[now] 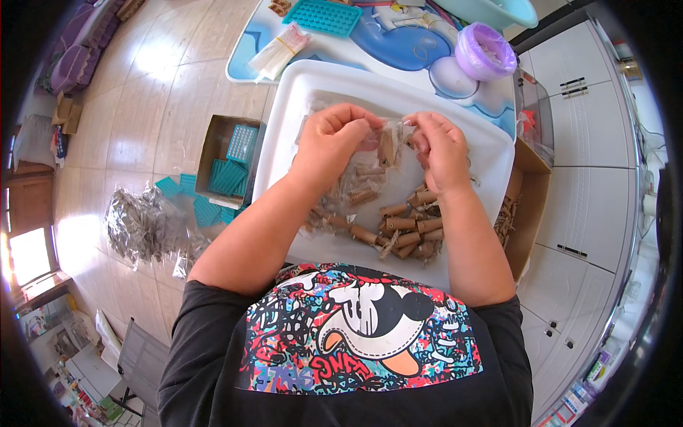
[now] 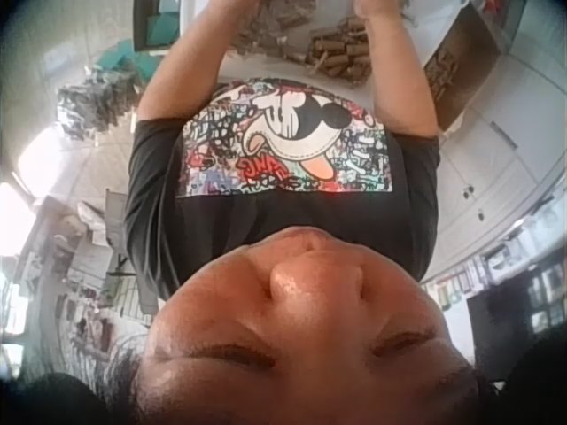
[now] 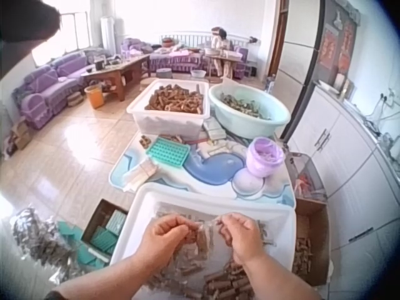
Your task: The person packs small cylindrical items into small plastic zip-lock bags by hand.
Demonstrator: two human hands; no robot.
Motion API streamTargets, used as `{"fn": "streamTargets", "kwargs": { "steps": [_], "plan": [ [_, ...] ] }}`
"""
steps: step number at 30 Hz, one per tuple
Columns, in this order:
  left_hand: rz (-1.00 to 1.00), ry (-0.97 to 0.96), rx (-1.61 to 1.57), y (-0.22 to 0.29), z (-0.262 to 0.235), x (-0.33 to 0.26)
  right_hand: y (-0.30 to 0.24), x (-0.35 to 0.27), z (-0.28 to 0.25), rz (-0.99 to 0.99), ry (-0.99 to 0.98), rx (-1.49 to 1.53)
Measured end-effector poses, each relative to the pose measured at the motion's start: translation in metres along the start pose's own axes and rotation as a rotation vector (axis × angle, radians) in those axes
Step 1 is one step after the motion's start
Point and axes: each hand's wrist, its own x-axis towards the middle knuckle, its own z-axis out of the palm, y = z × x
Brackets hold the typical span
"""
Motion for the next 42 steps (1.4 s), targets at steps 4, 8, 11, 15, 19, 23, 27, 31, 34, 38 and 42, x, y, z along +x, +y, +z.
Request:
{"fn": "streamTargets", "kwargs": {
  "steps": [4, 8, 11, 15, 19, 23, 27, 31, 34, 38, 42],
  "plan": [
    [0.049, 0.015, 0.165, -0.004, 0.003, 0.0, 0.002, 0.001, 0.0, -0.009, -0.028, -0.063],
    [0.189, 0.084, 0.349, 0.001, -0.001, -0.001, 0.019, 0.009, -0.003, -0.247, -0.044, -0.469],
    [0.371, 0.239, 0.977, 0.029, -0.018, -0.013, 0.009, 0.009, -0.002, -0.368, 0.081, -0.433],
    [0.893, 0.187, 1.443, 0.042, -0.012, -0.021, -0.002, 0.004, -0.006, -0.401, 0.135, -0.38],
    [0.213, -0.703, 1.612, 0.005, 0.02, -0.044, 0.004, 0.007, -0.006, -0.463, 0.065, -0.36],
    [0.167, -0.914, 1.656, -0.067, 0.006, -0.052, 0.003, 0.005, -0.005, -0.365, 0.05, -0.347],
    [0.02, -1.01, 1.501, -0.046, 0.013, -0.039, 0.0, 0.005, -0.007, -0.35, 0.078, -0.34],
    [-0.074, -0.813, 1.004, 0.015, 0.016, -0.028, -0.004, 0.005, -0.008, -0.308, 0.053, -0.338],
    [-0.047, -0.465, 0.512, 0.012, 0.008, -0.016, -0.005, 0.007, -0.016, -0.178, -0.109, -0.298],
    [-0.151, -0.287, 0.256, 0.029, 0.014, -0.003, -0.011, 0.001, -0.015, -0.032, -0.123, -0.083],
    [-0.179, -0.195, 0.143, 0.012, 0.006, 0.004, -0.011, 0.004, -0.019, -0.043, -0.15, -0.026]
  ]
}}
